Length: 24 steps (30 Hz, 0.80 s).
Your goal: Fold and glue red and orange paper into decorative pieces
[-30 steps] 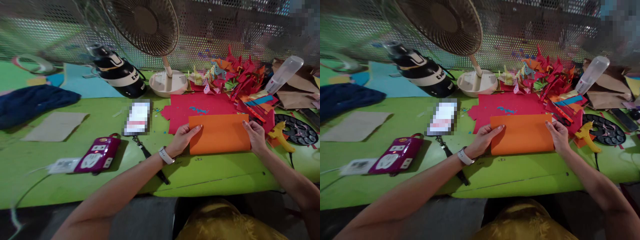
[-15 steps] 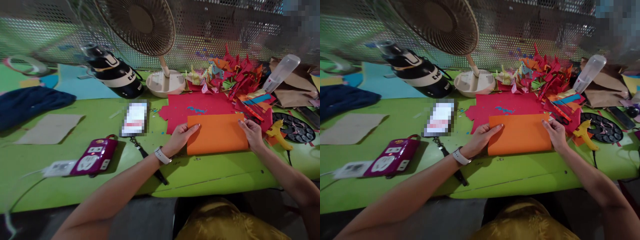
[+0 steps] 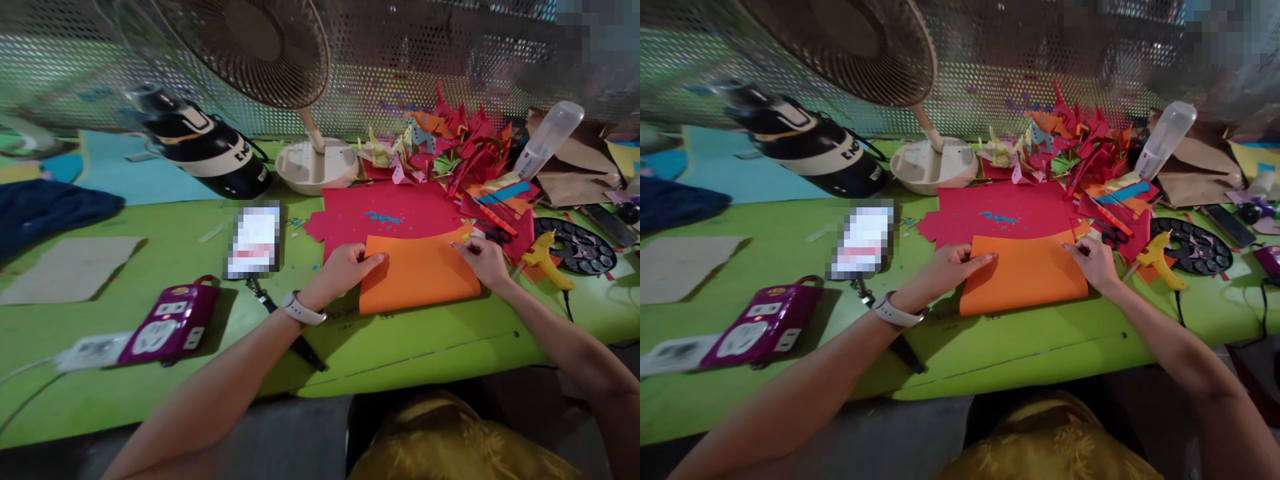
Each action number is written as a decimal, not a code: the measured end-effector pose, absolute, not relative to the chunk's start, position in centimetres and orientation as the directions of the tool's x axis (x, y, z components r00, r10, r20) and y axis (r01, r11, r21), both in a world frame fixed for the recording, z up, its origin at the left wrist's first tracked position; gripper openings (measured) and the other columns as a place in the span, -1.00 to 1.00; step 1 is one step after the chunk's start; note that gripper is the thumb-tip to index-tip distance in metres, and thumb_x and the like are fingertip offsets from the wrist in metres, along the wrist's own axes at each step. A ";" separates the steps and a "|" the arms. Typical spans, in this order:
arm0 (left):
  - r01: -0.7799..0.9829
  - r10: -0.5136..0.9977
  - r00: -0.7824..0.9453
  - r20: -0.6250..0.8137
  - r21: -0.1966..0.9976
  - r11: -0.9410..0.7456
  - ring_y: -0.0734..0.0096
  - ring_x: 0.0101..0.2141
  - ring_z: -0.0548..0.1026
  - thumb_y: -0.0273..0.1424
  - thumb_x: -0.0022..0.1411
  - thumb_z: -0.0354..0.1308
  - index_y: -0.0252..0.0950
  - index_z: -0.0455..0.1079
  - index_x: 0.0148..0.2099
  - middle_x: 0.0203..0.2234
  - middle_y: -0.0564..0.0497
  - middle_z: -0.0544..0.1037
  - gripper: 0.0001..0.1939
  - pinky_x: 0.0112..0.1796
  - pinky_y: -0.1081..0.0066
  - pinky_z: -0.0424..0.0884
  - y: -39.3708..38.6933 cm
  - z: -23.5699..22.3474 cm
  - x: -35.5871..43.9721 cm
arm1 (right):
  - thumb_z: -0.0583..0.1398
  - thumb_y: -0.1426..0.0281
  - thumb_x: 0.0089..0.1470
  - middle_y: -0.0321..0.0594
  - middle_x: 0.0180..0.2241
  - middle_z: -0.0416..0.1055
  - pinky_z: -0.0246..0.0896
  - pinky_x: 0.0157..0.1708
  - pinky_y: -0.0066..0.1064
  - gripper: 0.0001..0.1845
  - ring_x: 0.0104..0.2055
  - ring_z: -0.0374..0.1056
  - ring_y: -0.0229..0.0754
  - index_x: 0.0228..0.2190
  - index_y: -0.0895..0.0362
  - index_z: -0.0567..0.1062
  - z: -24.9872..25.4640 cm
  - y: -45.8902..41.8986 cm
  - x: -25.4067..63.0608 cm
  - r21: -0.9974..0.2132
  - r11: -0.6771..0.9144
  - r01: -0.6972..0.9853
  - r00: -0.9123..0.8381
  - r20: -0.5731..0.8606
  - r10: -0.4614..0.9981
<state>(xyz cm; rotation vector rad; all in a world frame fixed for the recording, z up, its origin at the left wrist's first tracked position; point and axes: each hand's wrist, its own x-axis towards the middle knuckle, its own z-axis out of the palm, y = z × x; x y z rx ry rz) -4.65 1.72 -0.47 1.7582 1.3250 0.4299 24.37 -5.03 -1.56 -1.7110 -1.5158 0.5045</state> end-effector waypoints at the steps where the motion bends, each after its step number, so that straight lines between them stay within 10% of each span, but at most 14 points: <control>1: 0.601 0.899 0.376 -0.222 0.797 -0.055 0.41 -0.51 0.32 -0.09 0.07 0.16 -0.30 0.46 -0.37 -0.55 0.01 0.47 -0.65 -0.52 0.45 0.14 1.8 -0.4 -4.7 | 0.17 -0.04 0.06 -0.38 -0.65 0.12 -0.08 -0.54 -0.42 -0.48 -0.56 0.01 -0.33 -0.64 0.10 0.29 -1.5 -4.9 24.4 -0.749 0.016 0.663 0.203 0.200 0.958; 10: 0.632 0.874 0.412 -0.258 0.771 -0.071 0.52 -0.59 0.06 -0.11 0.05 0.14 -0.25 0.24 -0.54 -0.68 0.14 0.16 -0.66 -0.54 0.43 -0.06 2.9 0.9 -5.8 | 0.11 -0.18 0.05 -0.35 -0.68 0.16 -0.06 -0.54 -0.40 -0.37 -0.58 0.04 -0.31 -0.67 0.09 0.27 -1.0 -2.5 24.0 -0.680 0.030 0.733 0.144 0.198 0.970; 24: 0.756 0.880 0.396 -0.263 0.638 -0.149 0.40 -0.64 0.29 -0.11 0.11 0.07 -0.19 0.15 -0.56 -0.74 0.11 0.28 -0.66 -0.54 0.40 0.03 3.1 -0.3 -5.9 | 0.18 0.12 0.17 -0.26 -0.57 0.40 -0.07 -0.49 -0.40 -0.64 -0.48 0.28 -0.19 -0.53 0.09 0.43 -2.0 -2.5 23.6 -0.388 -0.077 0.918 0.113 0.071 0.991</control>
